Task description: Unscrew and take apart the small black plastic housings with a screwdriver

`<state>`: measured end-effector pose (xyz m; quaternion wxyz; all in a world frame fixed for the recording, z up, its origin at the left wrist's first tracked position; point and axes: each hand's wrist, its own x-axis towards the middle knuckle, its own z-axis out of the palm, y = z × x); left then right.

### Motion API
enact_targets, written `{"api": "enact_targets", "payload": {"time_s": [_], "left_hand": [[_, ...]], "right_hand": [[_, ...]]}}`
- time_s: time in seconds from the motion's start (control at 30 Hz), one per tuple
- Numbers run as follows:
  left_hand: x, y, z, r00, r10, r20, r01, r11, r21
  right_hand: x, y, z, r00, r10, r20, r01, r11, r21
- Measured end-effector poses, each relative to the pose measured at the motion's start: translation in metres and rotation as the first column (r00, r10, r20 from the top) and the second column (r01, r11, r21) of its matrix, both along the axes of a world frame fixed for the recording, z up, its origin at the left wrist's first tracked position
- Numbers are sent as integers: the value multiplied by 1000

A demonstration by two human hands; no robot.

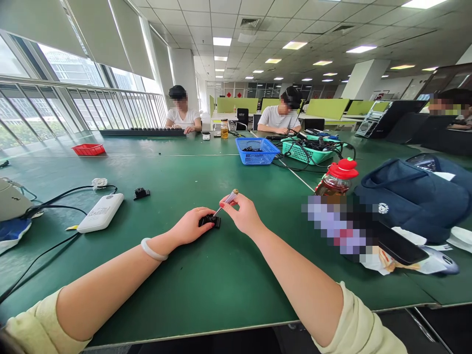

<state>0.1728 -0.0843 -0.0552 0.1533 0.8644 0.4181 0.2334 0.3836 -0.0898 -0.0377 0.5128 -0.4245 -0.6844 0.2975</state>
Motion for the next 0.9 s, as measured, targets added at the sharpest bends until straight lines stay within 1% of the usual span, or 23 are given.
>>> {"api": "enact_targets", "payload": {"time_s": [0.17,0.27,0.37,0.5,0.67,0.9], "left_hand": [[1,-1,2,1000,4,0,-4,1000,-25],[1,-1,3,1000,6,-1,-6,1000,-30],[1,-1,2,1000,6,4,-6,999,-36],[1,-1,3,1000,9,7,-8,999,-49],[1,-1,4,1000,14,8,-13,998,-55],[1,0,1,1000,9,4,-8,999,-53]], "right_hand": [[-3,-2,-5,991,23,-129,-28,999,-37],[-6,-5,-6,984,34,-175,-37,999,-15],[-8,-7,-6,987,57,-149,-56,998,10],[-8,-9,-7,994,46,-100,-41,998,55],[-5,-9,-9,991,68,-113,-49,986,162],[-2,-10,-9,996,90,-4,-85,949,305]]}}
